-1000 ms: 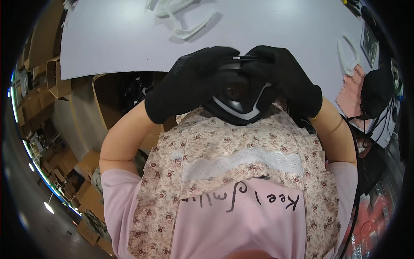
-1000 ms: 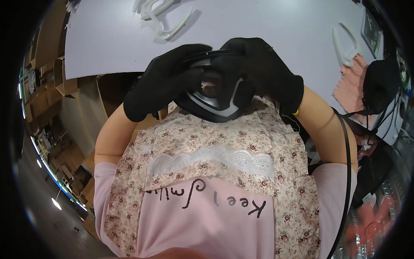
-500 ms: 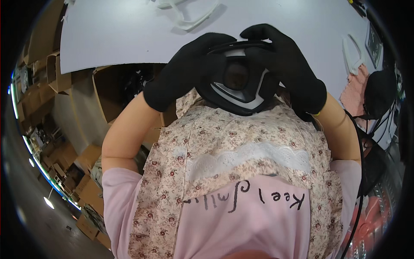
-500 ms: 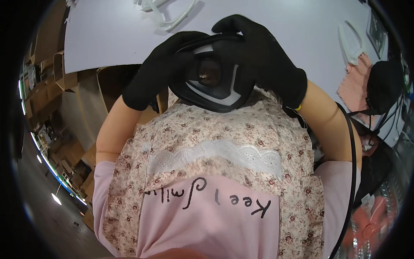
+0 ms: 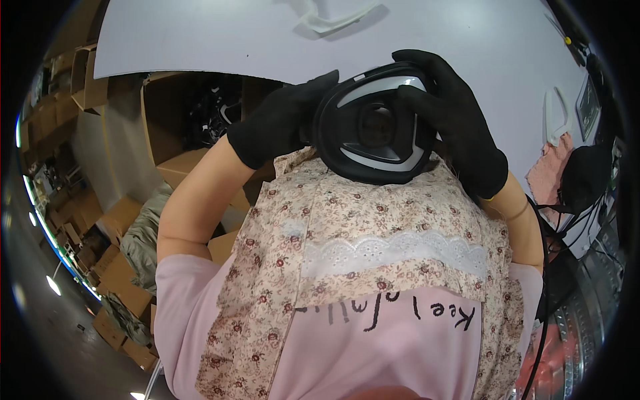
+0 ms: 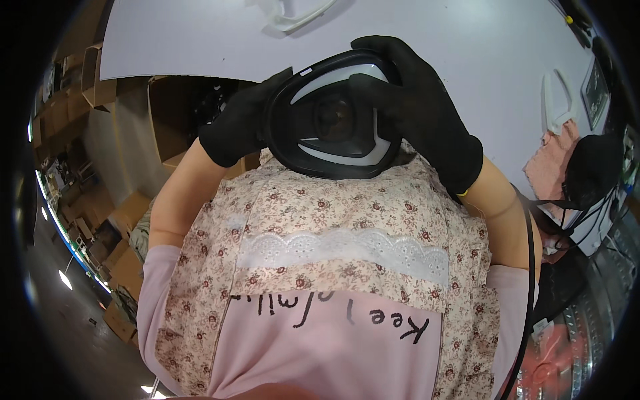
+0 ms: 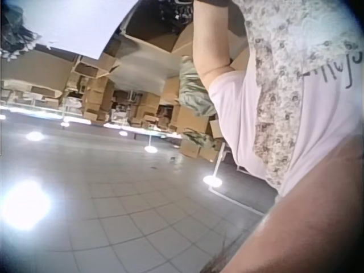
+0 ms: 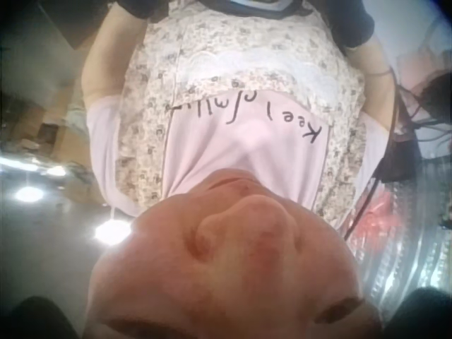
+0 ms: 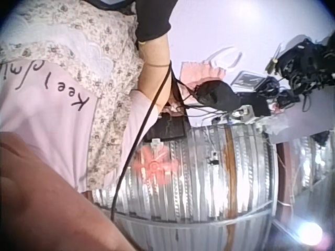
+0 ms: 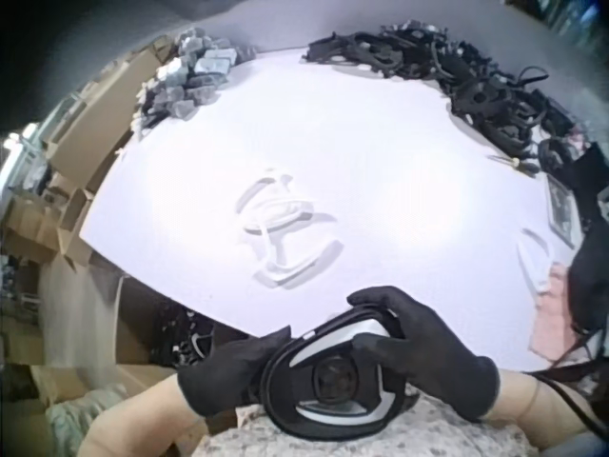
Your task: The person assembles mask frames by snapping white plastic inserts into black frames by hand, placing the completed frames into a box, and arranging additional mask components on the workbench.
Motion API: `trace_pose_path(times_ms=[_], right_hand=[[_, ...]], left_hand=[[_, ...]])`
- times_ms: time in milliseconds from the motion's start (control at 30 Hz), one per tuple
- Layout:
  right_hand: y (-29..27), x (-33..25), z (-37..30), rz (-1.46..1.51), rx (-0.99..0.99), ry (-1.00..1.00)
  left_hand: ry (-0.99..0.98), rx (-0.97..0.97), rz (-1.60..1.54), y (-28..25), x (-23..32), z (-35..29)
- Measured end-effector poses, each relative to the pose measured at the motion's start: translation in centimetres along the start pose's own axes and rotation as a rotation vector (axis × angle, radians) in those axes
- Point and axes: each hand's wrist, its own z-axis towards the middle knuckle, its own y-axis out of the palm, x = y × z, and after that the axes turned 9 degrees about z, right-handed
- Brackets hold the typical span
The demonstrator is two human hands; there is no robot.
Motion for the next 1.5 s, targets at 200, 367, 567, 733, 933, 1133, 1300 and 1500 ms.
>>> trace_pose_path(times_ms=[200,367,567,733,933,1133,1300,1500], right_hand=[[-0.5,-0.7,1.4,-0.112,0.051,-0.123],[-5.7,0.2,0.4,-0.207,0.408,-0.496],[-20.2,0.8,5.0,-0.867,1.104,-0.837],[-29.3,-2.1,10.6,-1.067,1.468,-0.823],[-34.0,-8.2,14.3,-1.954,1.467,-0.698],[-30.3,-10.1,14.7,-2.022,1.107,-0.243],[-23.0,-6.8,10.9,-1.484,0.941,-1.117],[-26.4,-6.9,12.7,-1.471,1.028,-1.048]], left_hand=[[0.17,-0.216,-0.468,-3.7,-1.5,0.4],[1.002,-0.477,-0.172,-17.2,-4.8,-6.2],[0.138,0.691,0.348,-37.9,-19.4,-7.3],[0.266,1.431,1.395,-33.8,-18.1,-0.8],[1.146,1.23,1.057,-13.8,-3.7,-0.5],[1.129,0.732,1.162,-4.2,3.6,3.4],[1.118,0.885,1.299,-2.7,4.7,4.1],[1.185,0.79,1.265,-3.3,4.6,5.7]])
